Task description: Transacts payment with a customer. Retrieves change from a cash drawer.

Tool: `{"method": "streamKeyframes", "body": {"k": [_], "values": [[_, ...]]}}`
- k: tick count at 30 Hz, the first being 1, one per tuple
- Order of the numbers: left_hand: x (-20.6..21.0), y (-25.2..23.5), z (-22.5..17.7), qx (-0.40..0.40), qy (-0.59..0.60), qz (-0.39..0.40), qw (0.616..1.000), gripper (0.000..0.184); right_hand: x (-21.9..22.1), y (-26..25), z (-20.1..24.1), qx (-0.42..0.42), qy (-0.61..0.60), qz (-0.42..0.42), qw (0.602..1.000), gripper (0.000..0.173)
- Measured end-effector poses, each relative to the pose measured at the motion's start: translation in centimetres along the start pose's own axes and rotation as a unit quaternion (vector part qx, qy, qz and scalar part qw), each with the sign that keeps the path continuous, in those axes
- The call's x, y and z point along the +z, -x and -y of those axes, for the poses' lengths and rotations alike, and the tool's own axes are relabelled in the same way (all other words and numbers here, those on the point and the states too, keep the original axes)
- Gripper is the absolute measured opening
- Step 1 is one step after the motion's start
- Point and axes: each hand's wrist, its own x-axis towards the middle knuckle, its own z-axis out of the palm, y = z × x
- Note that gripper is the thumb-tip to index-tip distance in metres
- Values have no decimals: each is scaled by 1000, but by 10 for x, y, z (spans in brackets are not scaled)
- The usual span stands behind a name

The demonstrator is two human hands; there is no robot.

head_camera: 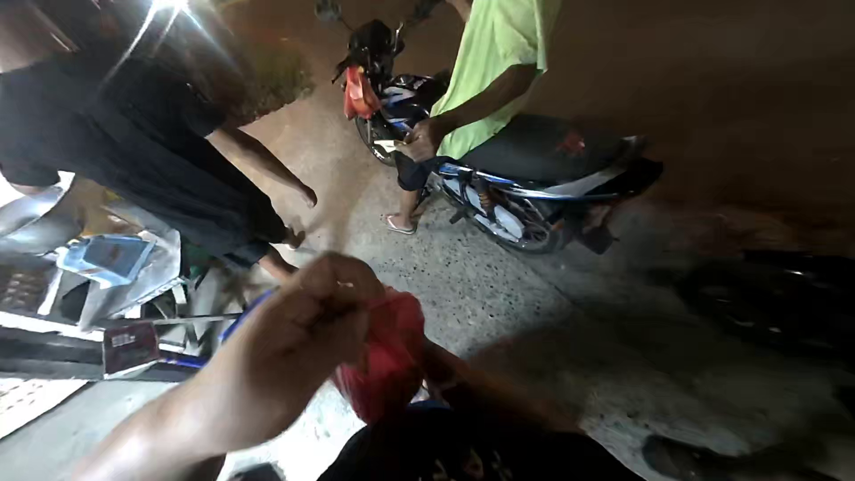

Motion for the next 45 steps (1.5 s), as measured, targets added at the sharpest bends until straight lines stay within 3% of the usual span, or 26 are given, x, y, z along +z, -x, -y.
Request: {"method": "streamKeyframes", "body": {"k": [2,4,5,7,9,10,11,14,16,21,25,28,33,38,43,45], "values": [[-40,-43,20,-48,-32,-41,997,20,-24,-73,-5,13,95,-60,994,56],[-76,-87,44,-100,-39,-93,990,24,-57,-153,-2,-117,266,-143,946,52],[-91,-109,57,-116,-34,-113,986,25,-73,-184,14,-227,372,-183,881,57],[-116,-150,84,-135,-21,-147,980,27,-101,-241,65,-406,536,-234,703,75],[-135,-188,109,-132,-19,-151,979,26,-118,-288,124,-447,652,-227,569,87],[-143,-207,122,-129,-26,-151,980,25,-125,-308,148,-437,696,-206,530,86],[-149,-226,134,-134,-30,-155,978,24,-131,-324,168,-415,728,-176,517,77],[-172,-287,167,-160,-43,-178,970,22,-152,-367,206,-396,762,-103,503,22],[-189,-329,187,-178,-48,-182,966,24,-167,-385,223,-422,745,-64,512,13],[-215,-428,224,-237,-42,-193,951,24,-198,-408,239,-595,619,-54,510,21],[-231,-495,251,-248,-48,-156,955,24,-214,-413,230,-644,547,11,535,19],[-234,-540,270,-244,-53,-127,960,22,-229,-413,214,-611,531,13,586,16],[-242,-593,297,-232,-86,-77,966,27,-264,-406,181,-512,543,-76,661,25],[-252,-624,321,-266,-142,-47,952,32,-286,-398,142,-442,586,-108,670,30],[-248,-646,348,-233,-188,1,954,30,-282,-408,125,-421,580,-106,689,30],[-242,-656,347,-205,-266,44,941,28,-280,-414,123,-414,577,-98,697,30]]}}
